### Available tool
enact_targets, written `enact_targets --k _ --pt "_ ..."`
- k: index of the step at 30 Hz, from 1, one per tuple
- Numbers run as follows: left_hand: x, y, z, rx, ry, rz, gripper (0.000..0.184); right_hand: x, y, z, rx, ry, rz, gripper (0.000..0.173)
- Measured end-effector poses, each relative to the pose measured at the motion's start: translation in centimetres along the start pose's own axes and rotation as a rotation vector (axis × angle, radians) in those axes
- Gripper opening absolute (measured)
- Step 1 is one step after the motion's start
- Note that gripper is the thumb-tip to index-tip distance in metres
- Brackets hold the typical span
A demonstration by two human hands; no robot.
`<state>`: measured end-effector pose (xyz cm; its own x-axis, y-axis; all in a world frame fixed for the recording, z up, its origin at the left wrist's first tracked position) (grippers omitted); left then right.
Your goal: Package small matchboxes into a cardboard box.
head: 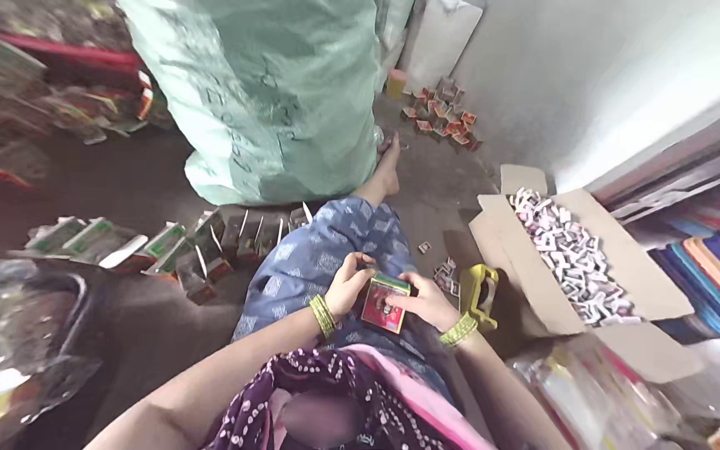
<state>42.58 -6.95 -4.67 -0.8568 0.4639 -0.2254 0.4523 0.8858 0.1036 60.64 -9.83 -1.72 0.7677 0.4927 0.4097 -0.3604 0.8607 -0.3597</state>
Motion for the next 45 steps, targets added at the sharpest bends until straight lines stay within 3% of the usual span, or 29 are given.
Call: enact_targets --k 3,5,6,8,10,12,14,16,19,23,26,29,32,35,38,41,45 --pt "1.2 0.0 0.0 0.093 -0.143 -0.141 0.038 -0.2 0.8 -0.2 -0.242 0.276 0.145 0.054" --pt "1.5 -0.1 0.0 0.104 -0.148 -0.172 0.035 1.0 2.1 0.1 -0.368 0.235 0.256 0.05" --pt "1.5 -0.2 0.0 0.102 -0.142 -0.171 0.033 2.7 3.3 0.4 -0.404 0.164 0.254 0.049" --pt "1.5 -0.2 0.1 0.091 -0.125 -0.15 0.031 9.3 6.3 2.4 -0.397 0.025 0.038 0.056" --pt "1.4 -0.2 0.2 0.093 -0.121 -0.135 0.027 19.2 8.9 6.0 -0.267 -0.012 -0.368 0.068" --pt "1.3 -0.3 0.3 0.109 -0.113 -0.127 0.024 27.9 9.5 10.9 0.052 0.116 -0.763 0.068" --pt "1.2 -0.2 0.3 0.116 -0.102 -0.125 0.024 32.9 9.1 15.4 0.334 0.298 -0.904 0.073" --pt "1.3 -0.1 0.2 0.109 -0.093 -0.115 0.023 33.9 9.2 18.0 0.447 0.361 -0.913 0.072" --pt "1.5 0.0 0.1 0.096 -0.087 -0.087 0.023 28.7 10.1 18.1 0.403 0.244 -0.765 0.063" --pt "1.2 0.2 -0.5 0.032 -0.03 -0.019 0.02 15.9 11.5 12.2 0.221 0.065 -0.389 0.046" --pt "2.1 -0.2 -3.4 -0.076 0.199 -0.006 0.022 6.5 10.6 6.4 0.173 -0.004 -0.124 0.043" --pt "5.8 -1.3 -6.8 -0.128 0.539 -0.132 0.022 0.1 8.2 1.9 0.193 -0.106 0.028 0.039" --pt "12.4 -3.3 -9.5 -0.075 0.939 -0.384 0.018 -2.1 6.0 -0.2 0.26 -0.238 -0.06 0.035" --pt "19.7 -6.9 -10.8 0.182 1.267 -0.661 0.022 -1.9 5.2 -0.8 0.381 -0.108 -0.175 0.03" --pt "26.0 -10.8 -11.0 0.556 1.245 -0.862 0.038 -1.9 5.4 -1.0 0.364 -0.014 -0.188 0.03" --pt "30.5 -12.9 -9.6 0.884 1.114 -0.896 0.052 -2.1 5.6 -1.0 0.377 -0.023 -0.189 0.029" --pt "33.7 -13.7 -9.3 0.982 1.024 -0.953 0.045 -2.4 5.7 -0.7 0.398 -0.068 -0.199 0.027"
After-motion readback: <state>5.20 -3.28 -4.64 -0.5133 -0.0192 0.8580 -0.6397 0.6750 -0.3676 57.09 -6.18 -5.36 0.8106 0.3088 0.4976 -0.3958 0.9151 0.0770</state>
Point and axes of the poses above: each hand's wrist, its own y-axis towards the middle knuckle, its own x-axis out of the back of the hand, z = x × y, the point moved 8 cm from there along y, towards the middle knuckle, and after that the axes turned 11 degrees about z, right-handed, at the moved point
